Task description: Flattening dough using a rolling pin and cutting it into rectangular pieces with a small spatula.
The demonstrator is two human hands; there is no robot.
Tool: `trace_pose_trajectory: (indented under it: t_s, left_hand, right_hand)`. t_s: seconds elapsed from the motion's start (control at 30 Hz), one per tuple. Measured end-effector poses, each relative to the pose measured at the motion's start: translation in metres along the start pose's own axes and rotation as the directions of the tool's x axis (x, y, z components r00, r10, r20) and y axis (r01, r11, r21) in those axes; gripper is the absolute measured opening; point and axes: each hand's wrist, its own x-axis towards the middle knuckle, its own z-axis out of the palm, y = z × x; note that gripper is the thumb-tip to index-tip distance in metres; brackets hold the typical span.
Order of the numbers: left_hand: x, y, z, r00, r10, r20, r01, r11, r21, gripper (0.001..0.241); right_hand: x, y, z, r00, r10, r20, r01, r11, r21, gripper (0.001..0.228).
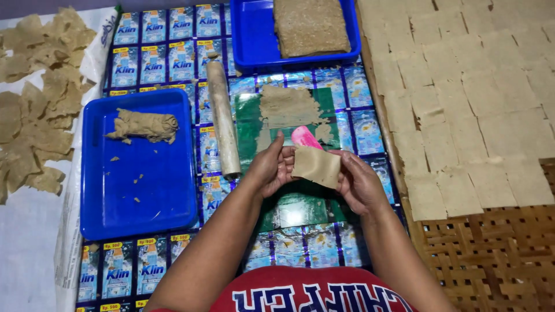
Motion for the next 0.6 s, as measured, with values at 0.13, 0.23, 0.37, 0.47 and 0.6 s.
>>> trace_pose_trajectory:
  t_s: [0.13,0.23,0.37,0.47,0.6]
  left_hand:
    - [0.022,-0.055,0.013,0.996,-0.086,0.038,0.086,0.996,-0.008,0.076]
    - [0.028,-0.094,0.027,0.996,-0.088,0.028,0.086,0.994,0.073,0.07]
    - [0.001,-0.109,0.058,0.839,0.544,-0.022,-0.379,0.613,0.693,0.044]
    - [-0.014,-0.109,0.065,0.701,0.691,0.173,-0.434,0.222,0.873,0.031]
    - [-0.021,-0.109,0.073,0.671,0.668,0.321,-0.398,-0.04,0.917,0.025]
  right_hand:
    - [-0.025,-0.016,-0.069,0.997,-0.078,0.004,0.078,0.994,-0.08,0.034]
    - [-0.052,-0.06,-0.086,0.964,0.004,-0.266,-0.066,0.972,-0.225,0.032]
    - [-0.066,-0.126,-0.146,0.869,-0.126,-0.478,-0.091,0.91,-0.405,0.028]
    - [-0.081,-0.192,-0.161,0.723,-0.275,-0.633,-0.01,0.913,-0.408,0.027]
    - [-0.096,-0.236,-0.216,0.493,-0.444,-0.748,0.181,0.894,-0.41,0.024]
